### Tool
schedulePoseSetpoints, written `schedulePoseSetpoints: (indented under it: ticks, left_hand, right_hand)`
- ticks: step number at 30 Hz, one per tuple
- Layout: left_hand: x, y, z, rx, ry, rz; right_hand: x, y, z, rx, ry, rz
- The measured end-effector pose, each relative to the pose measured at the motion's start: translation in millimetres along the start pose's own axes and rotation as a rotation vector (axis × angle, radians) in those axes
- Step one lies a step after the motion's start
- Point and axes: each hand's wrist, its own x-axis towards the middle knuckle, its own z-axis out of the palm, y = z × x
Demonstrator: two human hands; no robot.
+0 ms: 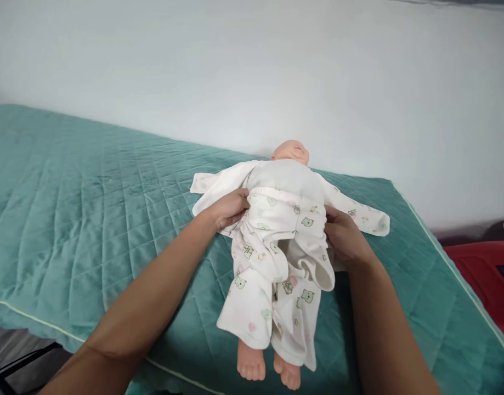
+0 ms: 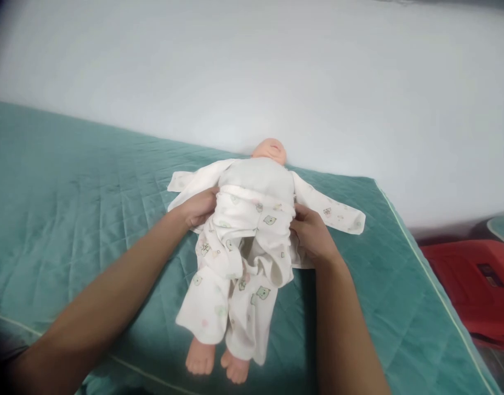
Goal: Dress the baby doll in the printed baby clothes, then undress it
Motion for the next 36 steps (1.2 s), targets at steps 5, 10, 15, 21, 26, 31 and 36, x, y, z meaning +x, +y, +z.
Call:
schedulePoseSetpoints:
  ticks: [5,10,15,21,26,31,36]
  left_hand:
    - [0.4,-0.7,6.2,-0.078,0.034,-0.027]
    - [0.3,-4.3,9.8,-0.102,0.021,0.033]
    - [-1.1,-1.9,10.9,-0.019,0.069,0.018]
    - [-1.2,-5.0,5.5,0.206,0.252,0.015]
    - [-2.6,-9.2,-0.1,0.388,0.239,0.149]
    - [-5.6,-2.0,-1.6,0.649,0.271,0.275]
    - [-4.9,0.6,-5.0,0.726,0.300,0.340]
  right_hand:
    - [-0.1,1.4,1.9,-0.013,0.014,-0.018]
    - [1.3,5.8,0.6,-0.006,-0.004,0.007]
    - [2.2,8.1,0.1,0.013,-0.006,0.024]
    - [1.2,7.1,1.4,-0.024,0.001,0.027]
    - [2.5,8.1,-0.2,-0.109,0.017,0.006]
    - [5.8,9.3,-3.8,-0.234,0.044,-0.004]
    - [5.5,7.8,-3.8,-0.340,0.087,-0.026]
